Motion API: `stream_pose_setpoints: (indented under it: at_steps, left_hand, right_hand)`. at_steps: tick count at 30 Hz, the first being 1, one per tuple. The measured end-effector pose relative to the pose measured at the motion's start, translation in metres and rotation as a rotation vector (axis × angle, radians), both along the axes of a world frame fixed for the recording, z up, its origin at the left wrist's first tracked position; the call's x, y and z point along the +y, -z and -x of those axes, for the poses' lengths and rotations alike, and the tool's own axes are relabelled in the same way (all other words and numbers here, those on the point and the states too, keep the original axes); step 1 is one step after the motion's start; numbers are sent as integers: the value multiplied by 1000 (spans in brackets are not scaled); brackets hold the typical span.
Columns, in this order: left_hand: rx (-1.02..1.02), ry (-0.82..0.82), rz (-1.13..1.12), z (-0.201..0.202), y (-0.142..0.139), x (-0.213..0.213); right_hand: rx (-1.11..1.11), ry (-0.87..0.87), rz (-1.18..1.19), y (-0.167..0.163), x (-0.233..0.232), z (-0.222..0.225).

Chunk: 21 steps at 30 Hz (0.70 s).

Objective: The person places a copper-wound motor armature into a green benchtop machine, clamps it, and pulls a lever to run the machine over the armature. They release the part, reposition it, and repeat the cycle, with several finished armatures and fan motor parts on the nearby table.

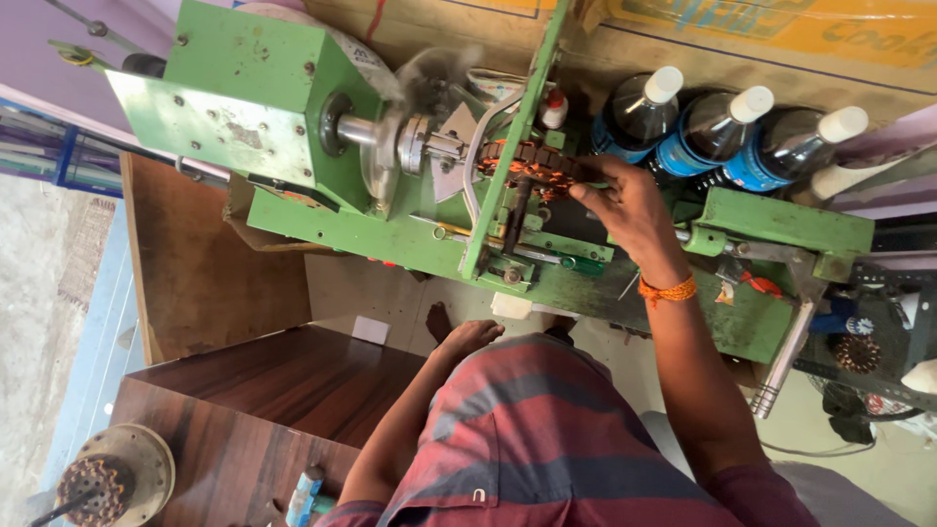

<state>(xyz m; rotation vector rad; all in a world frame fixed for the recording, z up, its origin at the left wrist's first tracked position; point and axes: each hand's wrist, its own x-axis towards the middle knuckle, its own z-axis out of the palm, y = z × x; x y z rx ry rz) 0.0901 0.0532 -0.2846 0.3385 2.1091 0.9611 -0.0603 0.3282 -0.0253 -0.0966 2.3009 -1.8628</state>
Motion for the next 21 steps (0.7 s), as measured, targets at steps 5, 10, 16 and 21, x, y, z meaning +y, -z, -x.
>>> stream_pose_setpoints:
  at_steps: [5, 10, 16, 21]
  left_hand:
    - [-10, 30, -39, 10, 0, 12]
    - [-3, 138, -47, 19, -3, 18]
    - [39, 143, 1, 23, -4, 11]
    - [44, 34, -67, 24, -3, 5]
  right_hand:
    - [217, 46, -91, -1, -10, -8]
    - [389, 160, -127, 6, -25, -18]
    - [57, 298, 16, 16, -30, -24]
    - [292, 256, 143, 25, -34, -20]
